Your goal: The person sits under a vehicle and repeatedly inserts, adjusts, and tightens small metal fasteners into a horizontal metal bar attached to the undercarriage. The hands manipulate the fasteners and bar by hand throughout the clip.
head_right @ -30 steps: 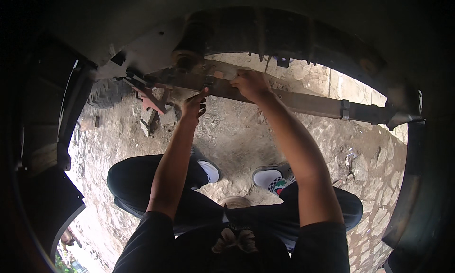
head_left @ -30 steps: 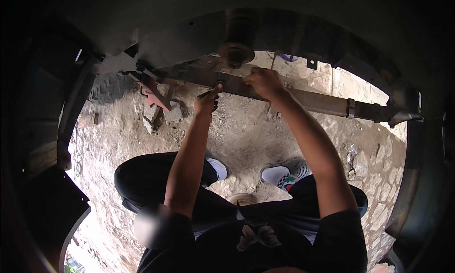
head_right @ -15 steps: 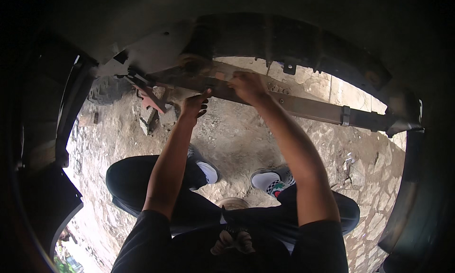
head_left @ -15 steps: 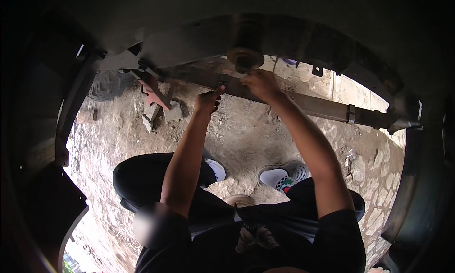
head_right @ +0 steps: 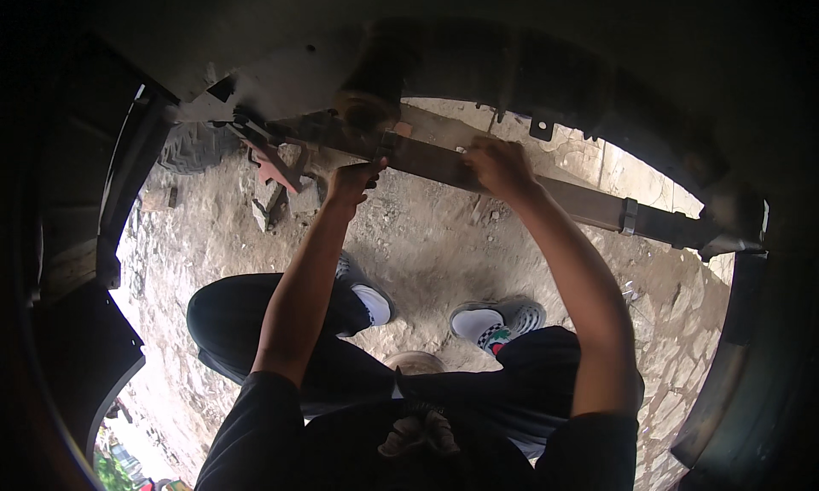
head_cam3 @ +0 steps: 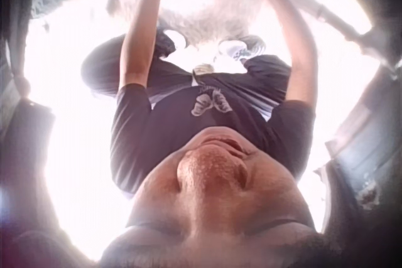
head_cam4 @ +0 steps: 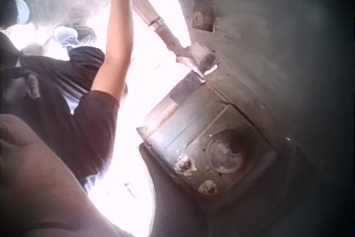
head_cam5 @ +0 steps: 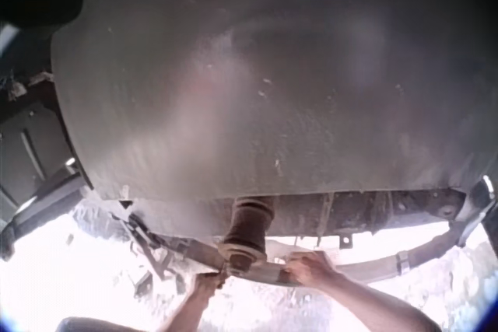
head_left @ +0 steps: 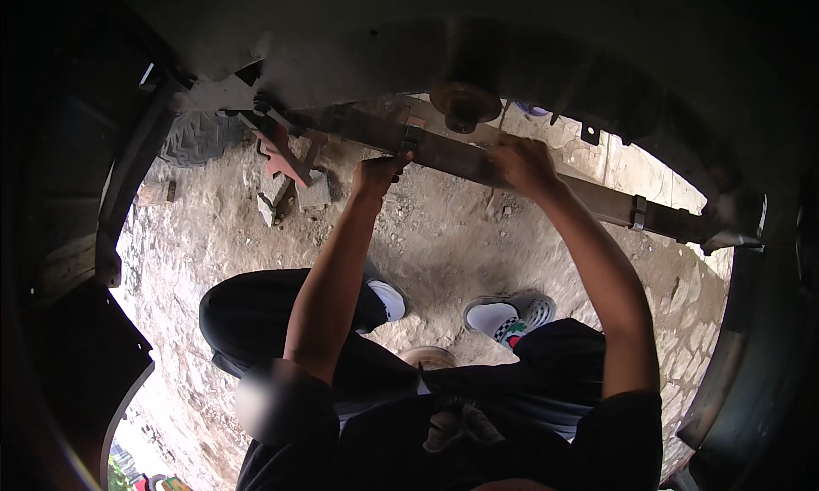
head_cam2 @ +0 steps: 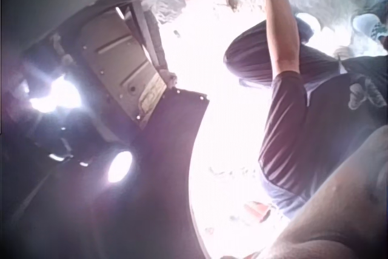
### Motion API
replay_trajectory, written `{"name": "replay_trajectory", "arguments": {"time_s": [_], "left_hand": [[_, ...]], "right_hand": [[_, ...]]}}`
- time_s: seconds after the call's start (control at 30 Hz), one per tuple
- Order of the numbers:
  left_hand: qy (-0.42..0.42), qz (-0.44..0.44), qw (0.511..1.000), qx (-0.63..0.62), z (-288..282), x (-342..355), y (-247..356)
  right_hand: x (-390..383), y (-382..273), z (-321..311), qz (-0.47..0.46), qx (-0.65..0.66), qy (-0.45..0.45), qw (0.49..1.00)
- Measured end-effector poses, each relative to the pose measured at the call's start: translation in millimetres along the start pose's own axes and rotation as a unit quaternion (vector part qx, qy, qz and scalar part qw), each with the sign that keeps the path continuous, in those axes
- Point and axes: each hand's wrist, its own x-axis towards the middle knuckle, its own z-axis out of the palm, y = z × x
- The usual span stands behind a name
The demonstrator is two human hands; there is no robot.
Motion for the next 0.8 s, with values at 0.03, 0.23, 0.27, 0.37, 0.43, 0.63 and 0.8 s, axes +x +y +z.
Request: {"name": "replay_trajectory", "arguments": {"time_s": [0.03,0.23,0.27,0.37,0.43,0.63,0.8], "left_hand": [[0.004,0.018,1.0,0.002,4.0,2.4,-0.8],[0.025,0.066,0.989,0.133,-7.8,22.7,-8.3],[0.016,0.076,0.988,0.137,-8.0,22.6,-7.6],[0.016,0.087,0.991,0.101,-9.9,27.3,-12.0],[0.016,0.085,0.994,0.072,-7.8,28.7,-16.3],[0.019,0.088,0.996,0.002,-3.7,10.5,-7.6],[0.075,0.148,0.979,0.116,5.7,23.3,-19.5]], "right_hand": [[13.5,-2.4,8.8,-0.003,0.018,0.006,1.0],[75.6,-71.6,25.4,0.025,0.053,0.025,0.998],[74.6,-57.4,32.7,0.016,0.089,0.035,0.995],[45.0,-34.8,20.8,-0.001,0.076,0.028,0.997],[11.5,-9.9,11.4,0.001,0.056,0.025,0.998],[-13.9,6.0,-3.4,0.011,0.045,0.0,0.999],[57.3,-44.6,45.3,-0.02,0.067,0.081,0.994]]}}
